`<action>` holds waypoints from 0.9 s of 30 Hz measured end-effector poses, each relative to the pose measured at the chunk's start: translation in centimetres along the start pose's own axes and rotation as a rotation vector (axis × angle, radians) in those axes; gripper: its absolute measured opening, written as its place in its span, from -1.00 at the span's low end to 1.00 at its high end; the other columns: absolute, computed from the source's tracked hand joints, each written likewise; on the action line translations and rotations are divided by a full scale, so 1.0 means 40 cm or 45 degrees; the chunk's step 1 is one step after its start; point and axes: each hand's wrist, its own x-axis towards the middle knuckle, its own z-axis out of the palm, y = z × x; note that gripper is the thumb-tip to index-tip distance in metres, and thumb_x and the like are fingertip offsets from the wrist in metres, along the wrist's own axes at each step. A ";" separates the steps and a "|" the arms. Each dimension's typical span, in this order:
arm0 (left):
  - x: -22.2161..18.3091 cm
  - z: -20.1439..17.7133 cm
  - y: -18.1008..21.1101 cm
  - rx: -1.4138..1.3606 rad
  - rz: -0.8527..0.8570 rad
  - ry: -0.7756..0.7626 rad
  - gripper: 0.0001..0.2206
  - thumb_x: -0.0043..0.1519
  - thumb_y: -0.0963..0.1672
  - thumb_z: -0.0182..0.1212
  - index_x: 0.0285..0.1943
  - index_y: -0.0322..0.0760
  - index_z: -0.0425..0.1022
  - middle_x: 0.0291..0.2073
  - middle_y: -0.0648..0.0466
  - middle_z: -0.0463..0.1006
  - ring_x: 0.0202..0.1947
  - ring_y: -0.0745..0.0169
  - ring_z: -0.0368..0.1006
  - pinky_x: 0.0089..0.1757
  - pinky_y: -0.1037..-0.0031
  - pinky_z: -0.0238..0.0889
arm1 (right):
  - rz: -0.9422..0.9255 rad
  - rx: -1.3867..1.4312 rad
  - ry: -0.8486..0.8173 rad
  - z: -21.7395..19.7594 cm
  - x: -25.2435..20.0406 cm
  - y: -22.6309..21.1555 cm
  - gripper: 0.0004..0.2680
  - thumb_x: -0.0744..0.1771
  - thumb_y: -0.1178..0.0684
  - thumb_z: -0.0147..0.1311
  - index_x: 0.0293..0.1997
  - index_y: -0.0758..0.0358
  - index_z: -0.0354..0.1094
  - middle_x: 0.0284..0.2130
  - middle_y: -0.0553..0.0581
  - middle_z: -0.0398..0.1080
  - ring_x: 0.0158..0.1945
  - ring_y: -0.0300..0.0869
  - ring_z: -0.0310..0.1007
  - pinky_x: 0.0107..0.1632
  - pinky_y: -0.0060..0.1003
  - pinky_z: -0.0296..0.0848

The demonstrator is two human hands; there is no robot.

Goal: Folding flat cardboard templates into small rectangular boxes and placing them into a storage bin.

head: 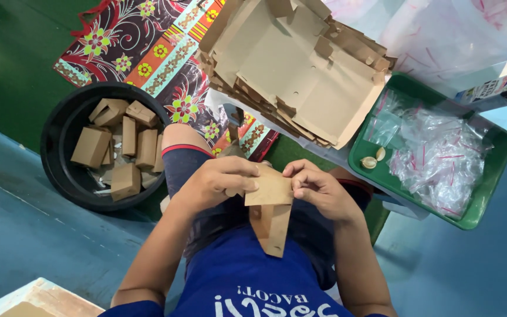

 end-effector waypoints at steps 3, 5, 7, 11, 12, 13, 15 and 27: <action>-0.004 -0.011 -0.001 -0.005 -0.018 0.015 -0.82 0.26 -0.27 0.25 -0.28 -0.15 0.71 -0.14 0.07 0.71 -0.27 0.05 0.61 -0.17 0.38 0.47 | -0.047 0.054 -0.003 -0.004 -0.001 0.019 -0.85 0.40 0.05 0.09 -0.28 0.30 0.39 0.02 0.35 0.35 0.01 -0.04 0.37 0.07 -0.12 0.31; 0.002 -0.031 0.009 0.001 -0.053 0.033 -0.84 0.24 -0.26 0.29 -0.29 -0.14 0.71 -0.16 0.08 0.71 -0.29 0.08 0.61 -0.19 0.39 0.47 | -0.066 0.084 0.011 -0.004 0.005 0.004 -0.84 0.41 0.02 0.07 -0.27 0.31 0.37 0.03 0.37 0.34 0.03 -0.03 0.36 0.08 -0.12 0.29; 0.003 -0.035 0.016 -0.002 -0.091 0.047 -0.86 0.22 -0.26 0.33 -0.30 -0.12 0.72 -0.18 0.09 0.72 -0.31 0.12 0.61 -0.21 0.40 0.48 | -0.079 0.115 0.034 0.007 0.009 -0.011 -0.82 0.41 0.00 0.05 -0.26 0.31 0.35 0.04 0.39 0.34 0.04 -0.02 0.35 0.08 -0.12 0.27; 0.023 -0.024 0.028 0.125 -0.157 0.239 -0.93 0.24 -0.16 0.36 -0.28 -0.08 0.73 -0.35 0.18 0.69 -0.49 0.17 0.57 -0.31 0.49 0.44 | 0.000 0.210 0.146 0.040 0.009 -0.034 -0.71 0.33 -0.16 0.17 -0.25 0.27 0.23 0.13 0.44 0.29 0.17 0.07 0.31 0.12 -0.13 0.25; 0.031 -0.024 0.031 0.223 -0.177 0.305 -0.92 0.23 -0.18 0.38 -0.28 -0.05 0.73 -0.40 0.23 0.67 -0.52 0.21 0.55 -0.32 0.53 0.44 | 0.042 0.239 0.176 0.048 0.007 -0.035 -0.58 0.23 -0.25 0.34 -0.20 0.26 0.18 0.20 0.45 0.23 0.25 0.13 0.27 0.17 -0.11 0.26; 0.042 -0.033 0.025 0.218 -0.174 0.298 -0.92 0.23 -0.18 0.38 -0.28 -0.05 0.73 -0.40 0.23 0.67 -0.52 0.21 0.55 -0.32 0.53 0.44 | 0.041 0.238 0.185 0.057 0.017 -0.069 -0.58 0.23 -0.25 0.34 -0.20 0.26 0.18 0.20 0.45 0.23 0.25 0.13 0.27 0.17 -0.11 0.26; 0.045 -0.044 0.025 0.460 -0.159 0.347 -0.91 0.21 -0.19 0.40 -0.25 -0.05 0.73 -0.49 0.14 0.60 -0.52 0.02 0.52 -0.34 0.43 0.41 | 0.118 -0.005 0.222 0.084 0.025 -0.138 -0.08 0.03 -0.24 0.56 0.37 0.28 -0.13 0.40 0.35 0.00 0.36 0.07 0.15 0.28 0.10 0.25; 0.074 -0.134 0.038 0.562 -0.287 0.609 -0.89 0.24 -0.24 0.60 -0.21 -0.23 0.72 -0.36 0.02 0.69 -0.37 0.06 0.59 -0.16 0.40 0.42 | 0.057 -0.553 0.891 0.095 -0.019 -0.136 -0.68 0.35 0.29 0.16 0.27 0.39 0.33 0.08 0.22 0.39 0.15 -0.04 0.47 0.18 -0.23 0.47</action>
